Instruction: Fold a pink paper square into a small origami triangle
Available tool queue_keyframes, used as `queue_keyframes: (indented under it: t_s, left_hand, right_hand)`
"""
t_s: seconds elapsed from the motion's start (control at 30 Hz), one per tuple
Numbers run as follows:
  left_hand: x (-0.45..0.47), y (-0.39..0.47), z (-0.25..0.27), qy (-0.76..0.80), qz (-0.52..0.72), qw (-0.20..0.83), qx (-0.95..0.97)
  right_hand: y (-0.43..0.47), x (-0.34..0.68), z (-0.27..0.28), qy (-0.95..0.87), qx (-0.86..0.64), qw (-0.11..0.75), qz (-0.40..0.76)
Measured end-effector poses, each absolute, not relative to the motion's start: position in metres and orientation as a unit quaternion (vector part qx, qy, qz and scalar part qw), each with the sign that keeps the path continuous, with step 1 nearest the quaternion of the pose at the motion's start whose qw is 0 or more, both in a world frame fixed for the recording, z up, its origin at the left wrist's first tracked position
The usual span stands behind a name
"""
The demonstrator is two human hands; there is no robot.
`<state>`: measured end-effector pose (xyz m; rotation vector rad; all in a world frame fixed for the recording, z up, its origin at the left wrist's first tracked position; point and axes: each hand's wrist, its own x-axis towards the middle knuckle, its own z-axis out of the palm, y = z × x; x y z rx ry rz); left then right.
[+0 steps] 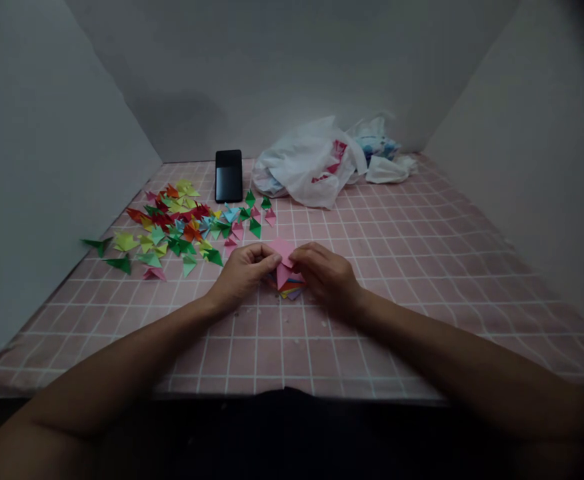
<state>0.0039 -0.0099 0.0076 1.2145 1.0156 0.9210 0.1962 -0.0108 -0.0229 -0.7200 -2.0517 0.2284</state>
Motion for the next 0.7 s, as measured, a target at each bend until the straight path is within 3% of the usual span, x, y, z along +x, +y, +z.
queue_keyframes:
  t_s: [0.2,0.3,0.5,0.7]
  left_hand:
    - [0.004,-0.01,0.009,0.457,0.414,0.54,0.573]
    - [0.003,-0.011,0.009,0.463,0.427,0.476,0.613]
    - [0.002,-0.011,0.004,0.476,0.428,0.435,0.634]
    - [0.002,-0.013,-0.001,0.476,0.418,0.405,0.659]
  right_hand:
    - [-0.012,0.189,-0.023,-0.672,-0.346,0.494,0.429]
    - [-0.01,0.187,-0.022,-0.596,-0.33,0.49,0.544]
    - [-0.008,0.189,-0.016,-0.503,-0.329,0.474,0.644]
    - [-0.012,0.188,-0.015,-0.508,-0.348,0.403,0.676]
